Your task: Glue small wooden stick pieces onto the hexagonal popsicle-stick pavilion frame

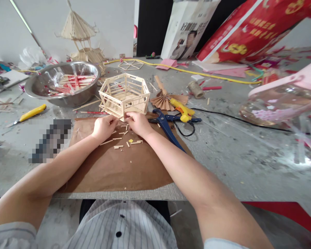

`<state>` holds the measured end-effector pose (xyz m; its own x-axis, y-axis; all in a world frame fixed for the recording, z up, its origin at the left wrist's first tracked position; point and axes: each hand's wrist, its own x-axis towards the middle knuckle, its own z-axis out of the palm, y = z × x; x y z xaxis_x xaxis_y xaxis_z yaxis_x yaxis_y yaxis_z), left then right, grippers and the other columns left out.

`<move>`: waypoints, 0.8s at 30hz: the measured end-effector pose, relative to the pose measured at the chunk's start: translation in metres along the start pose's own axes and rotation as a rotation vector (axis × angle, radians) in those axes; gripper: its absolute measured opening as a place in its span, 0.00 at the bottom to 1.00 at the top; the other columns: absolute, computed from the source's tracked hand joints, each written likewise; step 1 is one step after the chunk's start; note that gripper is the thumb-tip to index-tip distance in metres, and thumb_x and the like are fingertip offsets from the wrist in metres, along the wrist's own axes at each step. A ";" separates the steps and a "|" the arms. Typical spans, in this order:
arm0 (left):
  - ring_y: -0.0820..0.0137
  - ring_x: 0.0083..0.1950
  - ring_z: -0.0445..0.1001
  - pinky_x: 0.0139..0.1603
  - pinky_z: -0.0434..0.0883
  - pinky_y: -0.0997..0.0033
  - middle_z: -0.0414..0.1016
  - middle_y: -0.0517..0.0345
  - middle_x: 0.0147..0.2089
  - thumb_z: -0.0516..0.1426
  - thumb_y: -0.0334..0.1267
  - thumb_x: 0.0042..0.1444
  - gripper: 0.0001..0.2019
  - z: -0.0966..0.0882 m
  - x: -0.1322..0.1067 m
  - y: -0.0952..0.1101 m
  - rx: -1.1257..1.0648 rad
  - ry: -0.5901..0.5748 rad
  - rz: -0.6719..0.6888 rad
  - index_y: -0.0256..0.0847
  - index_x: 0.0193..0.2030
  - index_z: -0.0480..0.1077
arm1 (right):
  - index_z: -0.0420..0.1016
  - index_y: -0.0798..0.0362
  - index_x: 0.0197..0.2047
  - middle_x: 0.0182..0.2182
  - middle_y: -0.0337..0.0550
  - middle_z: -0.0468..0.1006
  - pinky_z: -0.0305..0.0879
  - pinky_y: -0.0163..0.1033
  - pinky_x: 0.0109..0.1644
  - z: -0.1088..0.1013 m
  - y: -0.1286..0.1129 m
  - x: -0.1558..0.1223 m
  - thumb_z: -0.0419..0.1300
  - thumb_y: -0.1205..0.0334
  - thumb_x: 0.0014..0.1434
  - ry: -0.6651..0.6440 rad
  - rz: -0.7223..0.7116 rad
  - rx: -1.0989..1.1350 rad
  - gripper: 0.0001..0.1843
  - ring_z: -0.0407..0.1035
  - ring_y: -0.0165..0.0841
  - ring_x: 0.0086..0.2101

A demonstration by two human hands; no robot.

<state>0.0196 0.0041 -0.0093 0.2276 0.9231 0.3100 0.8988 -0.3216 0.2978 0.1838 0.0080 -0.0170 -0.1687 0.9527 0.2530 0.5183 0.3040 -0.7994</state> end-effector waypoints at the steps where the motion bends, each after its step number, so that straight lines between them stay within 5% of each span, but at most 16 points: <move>1: 0.68 0.30 0.72 0.29 0.59 0.72 0.77 0.53 0.29 0.48 0.45 0.57 0.16 0.000 0.000 0.000 0.002 0.001 -0.001 0.40 0.30 0.73 | 0.75 0.59 0.39 0.14 0.35 0.69 0.63 0.34 0.29 0.000 0.000 0.000 0.52 0.66 0.53 0.001 -0.001 -0.003 0.14 0.66 0.28 0.18; 24: 0.69 0.29 0.71 0.29 0.59 0.73 0.76 0.53 0.28 0.48 0.44 0.57 0.16 0.000 0.000 0.000 -0.008 0.004 0.000 0.40 0.29 0.73 | 0.75 0.58 0.38 0.14 0.34 0.69 0.62 0.33 0.28 0.000 0.000 0.000 0.52 0.67 0.52 -0.003 0.001 0.018 0.13 0.66 0.28 0.18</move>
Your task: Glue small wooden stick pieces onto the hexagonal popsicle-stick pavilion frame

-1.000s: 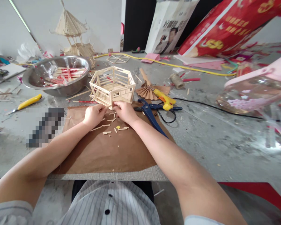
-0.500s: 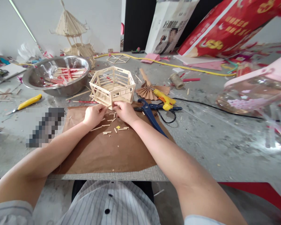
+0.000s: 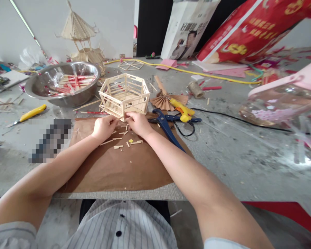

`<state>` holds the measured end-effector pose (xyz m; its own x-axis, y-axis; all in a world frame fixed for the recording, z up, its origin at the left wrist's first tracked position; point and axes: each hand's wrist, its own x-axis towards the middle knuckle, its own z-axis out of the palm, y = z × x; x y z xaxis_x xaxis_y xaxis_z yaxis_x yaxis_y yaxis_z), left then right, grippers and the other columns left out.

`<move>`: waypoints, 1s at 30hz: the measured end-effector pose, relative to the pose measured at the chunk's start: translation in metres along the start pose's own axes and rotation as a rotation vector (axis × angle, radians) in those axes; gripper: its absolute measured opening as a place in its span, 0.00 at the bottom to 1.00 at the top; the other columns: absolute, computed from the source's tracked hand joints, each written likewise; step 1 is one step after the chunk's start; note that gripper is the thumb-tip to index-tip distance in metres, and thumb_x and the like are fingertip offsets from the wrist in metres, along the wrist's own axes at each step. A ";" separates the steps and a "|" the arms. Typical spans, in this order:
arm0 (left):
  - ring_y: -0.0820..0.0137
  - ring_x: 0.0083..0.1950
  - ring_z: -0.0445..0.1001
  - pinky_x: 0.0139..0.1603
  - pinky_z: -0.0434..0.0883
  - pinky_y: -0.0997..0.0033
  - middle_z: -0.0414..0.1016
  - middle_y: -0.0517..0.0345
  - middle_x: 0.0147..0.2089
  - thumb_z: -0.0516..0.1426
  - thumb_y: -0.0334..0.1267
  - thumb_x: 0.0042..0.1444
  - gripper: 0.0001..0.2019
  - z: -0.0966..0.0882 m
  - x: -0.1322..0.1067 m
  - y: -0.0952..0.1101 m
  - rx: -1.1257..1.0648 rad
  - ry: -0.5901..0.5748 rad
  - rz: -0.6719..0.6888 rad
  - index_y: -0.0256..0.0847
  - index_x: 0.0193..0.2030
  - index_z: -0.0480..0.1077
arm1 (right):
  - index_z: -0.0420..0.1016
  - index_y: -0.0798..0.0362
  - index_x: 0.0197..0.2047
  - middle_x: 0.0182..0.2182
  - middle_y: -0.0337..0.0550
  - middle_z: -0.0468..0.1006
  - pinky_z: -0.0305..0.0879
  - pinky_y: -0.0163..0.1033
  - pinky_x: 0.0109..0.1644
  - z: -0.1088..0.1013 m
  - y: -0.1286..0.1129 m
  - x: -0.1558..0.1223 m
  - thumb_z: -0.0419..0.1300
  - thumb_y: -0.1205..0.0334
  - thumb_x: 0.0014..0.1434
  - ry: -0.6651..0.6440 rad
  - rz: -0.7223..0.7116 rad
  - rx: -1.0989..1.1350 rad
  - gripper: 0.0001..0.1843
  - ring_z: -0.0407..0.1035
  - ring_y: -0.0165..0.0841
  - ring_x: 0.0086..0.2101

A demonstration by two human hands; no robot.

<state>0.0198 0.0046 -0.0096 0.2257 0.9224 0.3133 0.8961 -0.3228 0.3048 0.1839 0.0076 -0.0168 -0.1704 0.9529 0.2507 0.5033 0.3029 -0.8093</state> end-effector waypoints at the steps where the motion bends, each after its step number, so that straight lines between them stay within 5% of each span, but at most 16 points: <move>1: 0.69 0.29 0.71 0.29 0.59 0.73 0.76 0.53 0.28 0.48 0.44 0.57 0.16 0.000 0.000 0.000 -0.001 0.000 0.000 0.40 0.30 0.73 | 0.75 0.58 0.37 0.14 0.34 0.69 0.62 0.33 0.28 0.000 0.000 0.000 0.52 0.67 0.52 0.001 -0.003 -0.003 0.13 0.66 0.28 0.18; 30: 0.68 0.30 0.72 0.29 0.58 0.72 0.77 0.53 0.29 0.48 0.44 0.57 0.16 0.001 0.001 -0.001 -0.002 0.009 0.007 0.40 0.30 0.73 | 0.75 0.58 0.36 0.14 0.35 0.69 0.62 0.34 0.29 -0.001 -0.001 0.000 0.52 0.67 0.53 -0.003 -0.013 -0.028 0.11 0.66 0.28 0.18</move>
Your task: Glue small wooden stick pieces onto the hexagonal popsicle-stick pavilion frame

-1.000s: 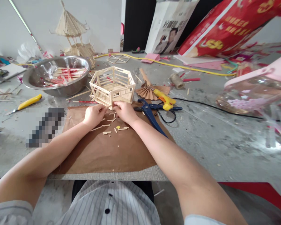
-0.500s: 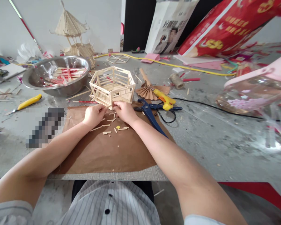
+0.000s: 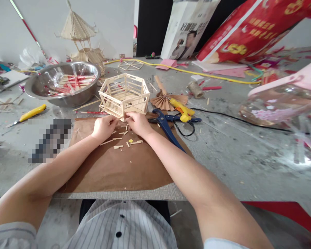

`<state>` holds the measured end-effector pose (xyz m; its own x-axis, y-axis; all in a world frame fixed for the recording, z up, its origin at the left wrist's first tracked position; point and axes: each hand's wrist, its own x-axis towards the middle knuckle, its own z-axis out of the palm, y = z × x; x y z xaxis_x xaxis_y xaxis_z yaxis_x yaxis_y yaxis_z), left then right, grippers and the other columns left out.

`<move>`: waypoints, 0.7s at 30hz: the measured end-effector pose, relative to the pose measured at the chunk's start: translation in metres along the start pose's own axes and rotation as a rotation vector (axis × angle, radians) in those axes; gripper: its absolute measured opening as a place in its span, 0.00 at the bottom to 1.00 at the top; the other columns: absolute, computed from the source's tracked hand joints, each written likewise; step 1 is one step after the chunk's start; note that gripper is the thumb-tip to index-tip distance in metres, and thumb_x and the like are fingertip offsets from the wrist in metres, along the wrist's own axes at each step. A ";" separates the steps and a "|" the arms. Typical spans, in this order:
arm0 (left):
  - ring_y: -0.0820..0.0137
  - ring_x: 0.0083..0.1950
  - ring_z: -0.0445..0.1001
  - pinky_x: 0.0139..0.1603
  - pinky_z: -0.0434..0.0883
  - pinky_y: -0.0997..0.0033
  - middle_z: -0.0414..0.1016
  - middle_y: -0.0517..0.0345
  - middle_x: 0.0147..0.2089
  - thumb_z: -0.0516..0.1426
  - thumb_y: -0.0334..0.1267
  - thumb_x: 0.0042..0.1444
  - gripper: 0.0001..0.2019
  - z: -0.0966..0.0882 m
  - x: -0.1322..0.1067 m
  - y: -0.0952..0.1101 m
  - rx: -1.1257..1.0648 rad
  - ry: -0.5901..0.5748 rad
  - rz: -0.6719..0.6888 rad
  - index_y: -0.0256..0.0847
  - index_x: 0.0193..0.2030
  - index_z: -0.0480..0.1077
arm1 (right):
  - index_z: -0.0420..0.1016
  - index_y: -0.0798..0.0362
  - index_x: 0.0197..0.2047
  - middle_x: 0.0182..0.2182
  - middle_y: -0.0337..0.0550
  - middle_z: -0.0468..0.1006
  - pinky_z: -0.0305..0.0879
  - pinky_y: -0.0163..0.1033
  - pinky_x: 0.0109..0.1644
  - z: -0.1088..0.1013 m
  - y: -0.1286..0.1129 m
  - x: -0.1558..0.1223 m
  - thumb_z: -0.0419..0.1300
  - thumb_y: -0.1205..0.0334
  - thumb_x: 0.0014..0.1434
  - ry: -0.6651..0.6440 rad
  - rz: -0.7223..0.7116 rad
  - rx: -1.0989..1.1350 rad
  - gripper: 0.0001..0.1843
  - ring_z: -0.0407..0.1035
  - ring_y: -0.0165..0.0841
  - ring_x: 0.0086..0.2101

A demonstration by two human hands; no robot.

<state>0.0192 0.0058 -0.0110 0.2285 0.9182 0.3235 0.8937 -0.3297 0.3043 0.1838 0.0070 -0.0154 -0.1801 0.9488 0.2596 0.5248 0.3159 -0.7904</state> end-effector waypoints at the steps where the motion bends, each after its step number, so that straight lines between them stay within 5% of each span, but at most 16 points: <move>1: 0.68 0.30 0.72 0.29 0.58 0.72 0.77 0.53 0.29 0.48 0.44 0.57 0.15 0.000 0.000 0.000 0.002 0.002 0.002 0.40 0.30 0.73 | 0.75 0.58 0.36 0.14 0.35 0.69 0.62 0.34 0.29 0.000 0.000 0.000 0.52 0.67 0.53 -0.001 0.002 0.000 0.11 0.66 0.28 0.18; 21: 0.68 0.32 0.73 0.30 0.61 0.73 0.78 0.53 0.31 0.51 0.43 0.55 0.13 -0.006 -0.003 0.004 -0.084 0.019 -0.024 0.40 0.32 0.74 | 0.72 0.57 0.38 0.14 0.33 0.68 0.63 0.34 0.28 0.003 0.000 -0.002 0.52 0.69 0.52 0.012 0.063 0.102 0.12 0.65 0.28 0.18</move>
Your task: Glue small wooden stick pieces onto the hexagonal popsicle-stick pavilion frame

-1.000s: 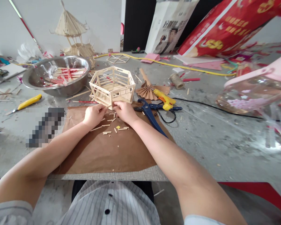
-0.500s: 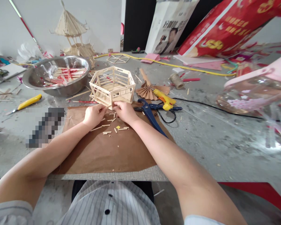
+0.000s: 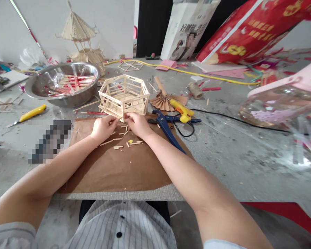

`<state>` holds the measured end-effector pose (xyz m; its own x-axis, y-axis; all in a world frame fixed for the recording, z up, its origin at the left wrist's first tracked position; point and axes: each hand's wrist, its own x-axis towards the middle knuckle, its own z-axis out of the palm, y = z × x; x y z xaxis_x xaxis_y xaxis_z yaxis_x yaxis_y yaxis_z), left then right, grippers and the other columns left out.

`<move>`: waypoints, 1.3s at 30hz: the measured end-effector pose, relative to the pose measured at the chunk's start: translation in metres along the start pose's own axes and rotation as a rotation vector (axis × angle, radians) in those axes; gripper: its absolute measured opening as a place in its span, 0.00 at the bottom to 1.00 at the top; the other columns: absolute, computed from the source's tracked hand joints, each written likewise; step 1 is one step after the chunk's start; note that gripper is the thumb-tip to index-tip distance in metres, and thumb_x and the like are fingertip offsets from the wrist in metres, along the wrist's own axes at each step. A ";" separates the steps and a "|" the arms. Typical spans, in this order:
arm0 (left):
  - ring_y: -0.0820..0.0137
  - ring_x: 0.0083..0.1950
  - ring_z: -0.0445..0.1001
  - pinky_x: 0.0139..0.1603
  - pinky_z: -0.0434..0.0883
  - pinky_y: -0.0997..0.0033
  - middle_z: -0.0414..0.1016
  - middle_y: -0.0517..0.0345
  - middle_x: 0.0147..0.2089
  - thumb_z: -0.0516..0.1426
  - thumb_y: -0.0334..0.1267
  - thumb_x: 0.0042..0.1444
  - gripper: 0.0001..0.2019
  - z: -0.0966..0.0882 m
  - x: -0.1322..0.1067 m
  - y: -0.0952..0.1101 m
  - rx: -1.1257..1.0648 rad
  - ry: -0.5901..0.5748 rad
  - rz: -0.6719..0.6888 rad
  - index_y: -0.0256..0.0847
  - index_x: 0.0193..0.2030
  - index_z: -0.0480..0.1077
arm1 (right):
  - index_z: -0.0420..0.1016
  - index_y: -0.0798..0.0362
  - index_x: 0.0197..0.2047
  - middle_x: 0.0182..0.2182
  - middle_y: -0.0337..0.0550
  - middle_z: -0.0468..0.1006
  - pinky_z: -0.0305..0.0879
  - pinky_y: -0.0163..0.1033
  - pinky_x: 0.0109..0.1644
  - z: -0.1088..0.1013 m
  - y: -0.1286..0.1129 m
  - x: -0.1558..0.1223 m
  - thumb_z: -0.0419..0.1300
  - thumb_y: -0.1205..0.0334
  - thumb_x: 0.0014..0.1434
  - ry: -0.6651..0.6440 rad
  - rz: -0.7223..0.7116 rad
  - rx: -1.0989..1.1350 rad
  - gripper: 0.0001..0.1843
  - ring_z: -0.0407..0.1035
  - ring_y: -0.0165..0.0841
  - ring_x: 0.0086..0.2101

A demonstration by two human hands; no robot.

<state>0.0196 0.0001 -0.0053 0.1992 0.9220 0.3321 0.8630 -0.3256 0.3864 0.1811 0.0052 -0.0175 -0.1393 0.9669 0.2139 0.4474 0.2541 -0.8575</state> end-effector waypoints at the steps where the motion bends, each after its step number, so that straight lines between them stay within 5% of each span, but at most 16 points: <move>1: 0.68 0.32 0.73 0.30 0.62 0.73 0.78 0.53 0.31 0.51 0.43 0.55 0.13 -0.001 0.000 0.001 -0.011 -0.001 -0.004 0.40 0.32 0.74 | 0.72 0.57 0.38 0.15 0.33 0.68 0.62 0.34 0.27 0.000 0.000 0.000 0.52 0.69 0.52 0.000 -0.003 0.006 0.11 0.65 0.28 0.18; 20: 0.70 0.30 0.71 0.33 0.64 0.73 0.76 0.56 0.30 0.50 0.38 0.50 0.12 -0.008 -0.001 -0.002 -0.084 0.010 -0.045 0.40 0.34 0.73 | 0.69 0.56 0.42 0.39 0.45 0.74 0.62 0.32 0.23 0.002 0.003 -0.001 0.53 0.64 0.51 0.056 0.032 0.188 0.14 0.65 0.23 0.19; 25: 0.72 0.27 0.69 0.31 0.63 0.74 0.74 0.57 0.26 0.50 0.38 0.50 0.11 -0.011 -0.001 -0.004 -0.113 0.068 -0.022 0.39 0.32 0.73 | 0.68 0.54 0.38 0.27 0.37 0.70 0.57 0.32 0.23 0.000 0.001 -0.006 0.50 0.58 0.54 0.076 -0.018 0.263 0.12 0.62 0.24 0.19; 32: 0.76 0.24 0.64 0.28 0.60 0.76 0.69 0.60 0.22 0.49 0.39 0.52 0.11 -0.014 0.005 -0.016 -0.191 0.203 0.039 0.38 0.29 0.70 | 0.63 0.53 0.25 0.18 0.36 0.61 0.54 0.34 0.29 -0.007 -0.018 -0.017 0.49 0.54 0.58 0.168 -0.252 -0.007 0.15 0.58 0.27 0.23; 35: 0.76 0.25 0.63 0.28 0.60 0.77 0.68 0.61 0.22 0.49 0.39 0.52 0.11 -0.015 0.007 -0.019 -0.210 0.226 0.040 0.37 0.28 0.70 | 0.61 0.53 0.23 0.18 0.36 0.61 0.52 0.34 0.29 -0.005 -0.027 -0.023 0.48 0.55 0.59 0.104 -0.319 -0.086 0.16 0.57 0.26 0.22; 39: 0.77 0.25 0.64 0.29 0.61 0.76 0.69 0.61 0.23 0.49 0.39 0.53 0.11 -0.017 0.007 -0.019 -0.243 0.237 0.076 0.37 0.29 0.70 | 0.63 0.54 0.25 0.20 0.37 0.65 0.53 0.33 0.30 0.005 -0.038 -0.035 0.50 0.56 0.59 -0.155 -0.391 -0.128 0.14 0.59 0.25 0.23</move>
<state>-0.0030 0.0087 0.0041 0.1204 0.8283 0.5472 0.7082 -0.4579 0.5374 0.1651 -0.0384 0.0051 -0.4469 0.7847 0.4295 0.4391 0.6107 -0.6589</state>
